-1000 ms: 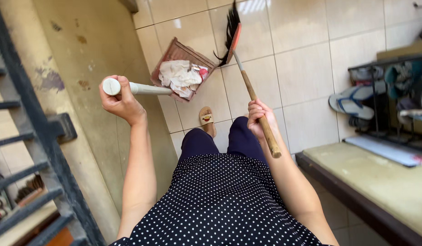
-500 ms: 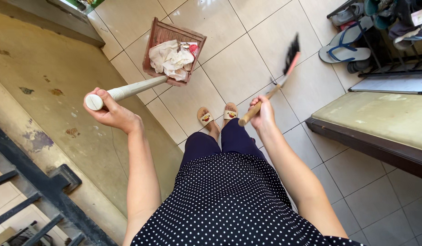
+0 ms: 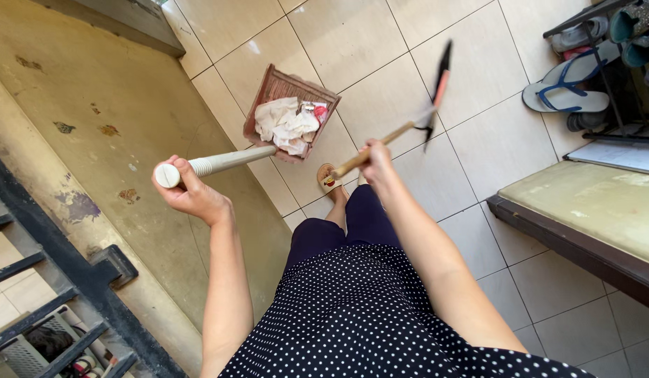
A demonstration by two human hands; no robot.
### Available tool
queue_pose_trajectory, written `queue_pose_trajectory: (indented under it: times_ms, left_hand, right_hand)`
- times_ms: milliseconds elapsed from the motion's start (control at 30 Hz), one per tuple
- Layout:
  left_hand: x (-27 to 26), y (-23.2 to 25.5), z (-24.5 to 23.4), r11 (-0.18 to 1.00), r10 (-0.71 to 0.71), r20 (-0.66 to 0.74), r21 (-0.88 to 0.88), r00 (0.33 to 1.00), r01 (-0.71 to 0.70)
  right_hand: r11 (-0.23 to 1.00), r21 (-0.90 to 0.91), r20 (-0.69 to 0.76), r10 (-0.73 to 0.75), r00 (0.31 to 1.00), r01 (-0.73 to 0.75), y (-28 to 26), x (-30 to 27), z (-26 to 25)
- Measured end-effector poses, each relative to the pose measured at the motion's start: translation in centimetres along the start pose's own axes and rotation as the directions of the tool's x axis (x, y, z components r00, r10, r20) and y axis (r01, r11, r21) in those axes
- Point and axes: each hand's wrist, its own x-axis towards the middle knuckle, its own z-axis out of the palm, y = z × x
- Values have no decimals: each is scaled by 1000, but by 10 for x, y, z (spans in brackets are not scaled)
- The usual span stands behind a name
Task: The person uses a duster to sweep debris and tissues into a dustpan before emptying the dustpan into a trash bin.
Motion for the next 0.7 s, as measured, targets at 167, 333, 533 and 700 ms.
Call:
queue_pose_trajectory:
  times_ms: [167, 333, 533, 700]
  left_hand:
    - [4, -3, -15, 1000, -9, -39, -2, 999, 9]
    - [10, -5, -19, 1000, -7, -54, -5, 999, 7]
    - [23, -6, -13, 998, 56, -28, -1, 998, -56]
    - [32, -9, 5, 995, 73, 7, -72, 997, -72]
  right_hand:
    - [995, 50, 191, 78, 979, -89, 43, -26, 93]
    - [979, 26, 424, 173, 889, -203, 1, -56, 132]
    - [952, 66, 503, 226, 834, -298, -20, -120, 101]
    - [992, 114, 281, 27, 959, -62, 5, -197, 49]
